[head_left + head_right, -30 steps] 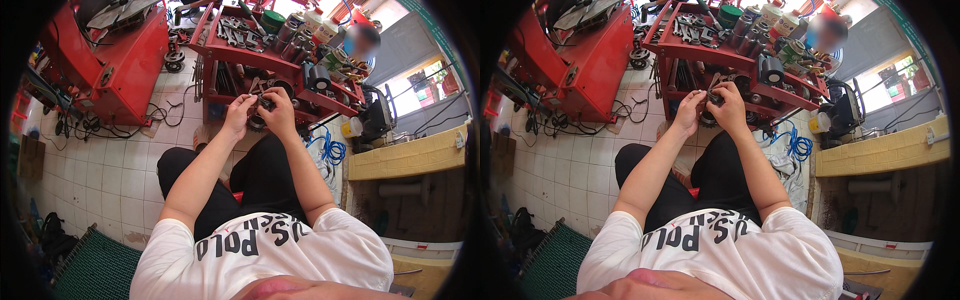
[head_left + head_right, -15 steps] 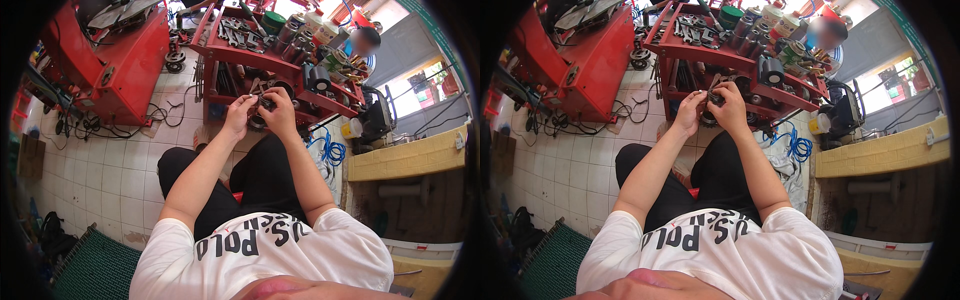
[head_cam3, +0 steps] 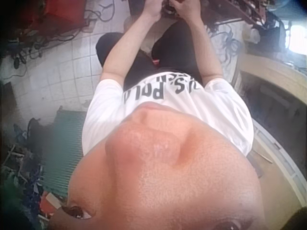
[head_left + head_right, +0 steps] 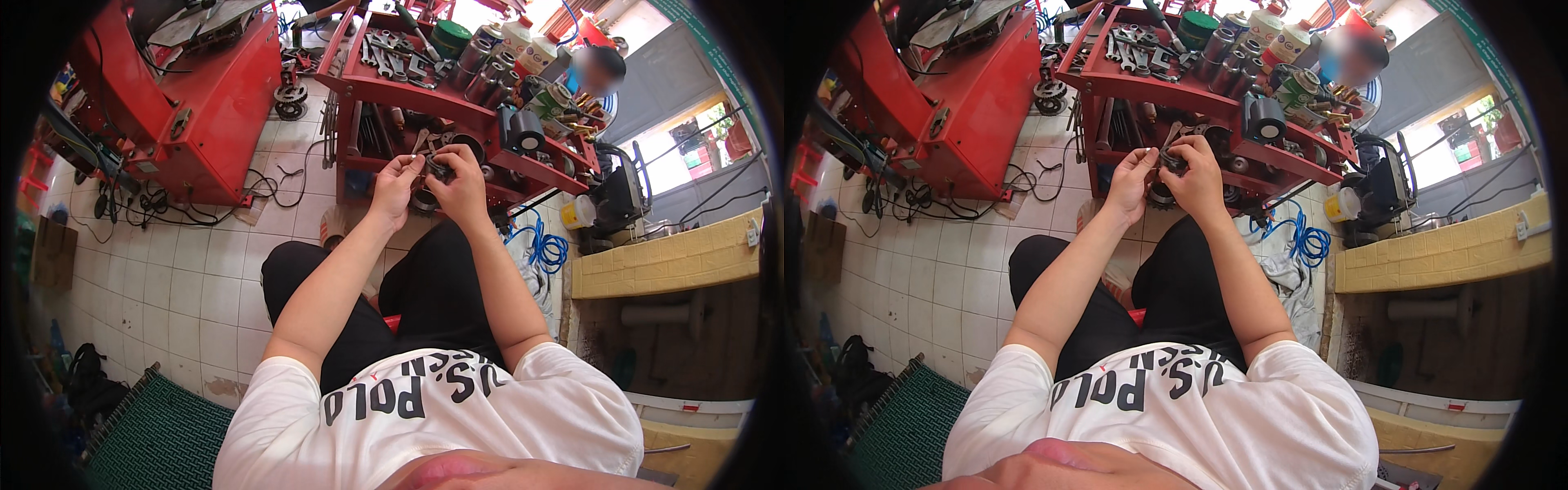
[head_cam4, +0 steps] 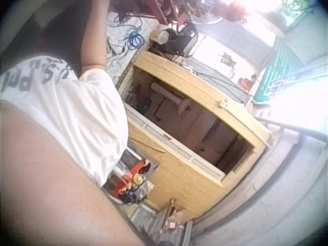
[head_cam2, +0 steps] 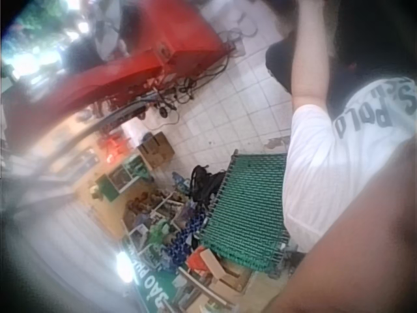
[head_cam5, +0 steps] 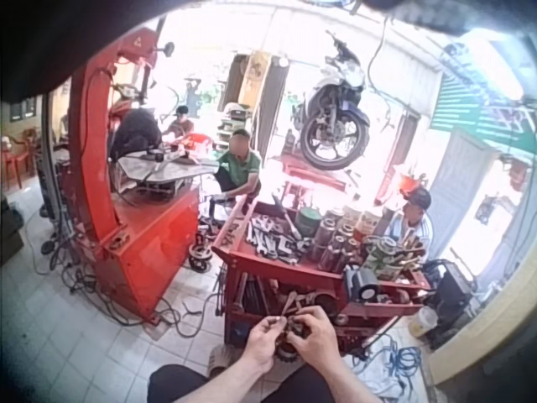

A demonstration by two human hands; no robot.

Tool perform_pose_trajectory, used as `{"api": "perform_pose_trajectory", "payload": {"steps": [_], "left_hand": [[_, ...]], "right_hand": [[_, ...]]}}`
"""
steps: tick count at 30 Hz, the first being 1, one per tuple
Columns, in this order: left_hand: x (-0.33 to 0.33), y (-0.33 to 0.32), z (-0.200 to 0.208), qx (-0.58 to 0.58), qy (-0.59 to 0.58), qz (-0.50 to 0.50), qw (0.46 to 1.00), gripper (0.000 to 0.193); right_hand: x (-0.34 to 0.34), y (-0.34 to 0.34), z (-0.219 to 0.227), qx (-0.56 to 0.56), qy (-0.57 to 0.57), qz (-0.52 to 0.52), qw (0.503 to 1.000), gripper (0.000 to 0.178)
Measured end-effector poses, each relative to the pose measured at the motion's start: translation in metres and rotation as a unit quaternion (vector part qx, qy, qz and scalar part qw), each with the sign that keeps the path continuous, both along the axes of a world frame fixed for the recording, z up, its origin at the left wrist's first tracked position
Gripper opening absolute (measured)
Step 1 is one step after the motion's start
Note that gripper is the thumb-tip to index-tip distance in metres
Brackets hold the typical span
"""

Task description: The person sits on the floor and assembles a mechanical component, likely a piston or cylinder, by hand. They insert a small metal ring into the component and manipulate it to ensure it is seated correctly.

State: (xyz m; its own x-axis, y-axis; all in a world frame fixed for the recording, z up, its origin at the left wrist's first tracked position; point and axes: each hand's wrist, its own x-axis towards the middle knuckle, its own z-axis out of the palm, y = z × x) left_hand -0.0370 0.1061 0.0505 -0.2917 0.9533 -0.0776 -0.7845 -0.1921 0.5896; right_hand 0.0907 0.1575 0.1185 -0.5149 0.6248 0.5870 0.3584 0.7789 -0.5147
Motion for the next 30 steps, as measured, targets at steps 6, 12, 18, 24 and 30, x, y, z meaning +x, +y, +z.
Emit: {"api": "perform_pose_trajectory", "payload": {"steps": [6,12,18,24,30], "left_hand": [[0.0,0.0,0.001,-0.001,0.01,0.005,1.0,0.017],[-0.001,0.002,0.0,0.001,0.026,0.01,1.0,0.016],[-0.002,0.003,-0.001,-0.003,0.06,0.006,0.998,0.015],[-0.003,0.002,0.002,-0.012,0.054,-0.003,0.998,0.016],[-0.008,0.001,0.01,-0.027,0.061,0.018,0.998,0.021]], "right_hand": [[0.0,0.0,0.0,0.0,0.007,0.0,1.0,0.028],[0.0,-0.002,0.002,-0.012,0.009,-0.004,1.0,0.026],[0.001,0.0,0.0,-0.002,0.008,-0.007,1.0,0.028],[0.001,-0.002,0.003,-0.004,0.01,-0.006,1.0,0.027],[0.001,0.0,0.001,0.005,0.018,-0.005,1.0,0.027]]}}
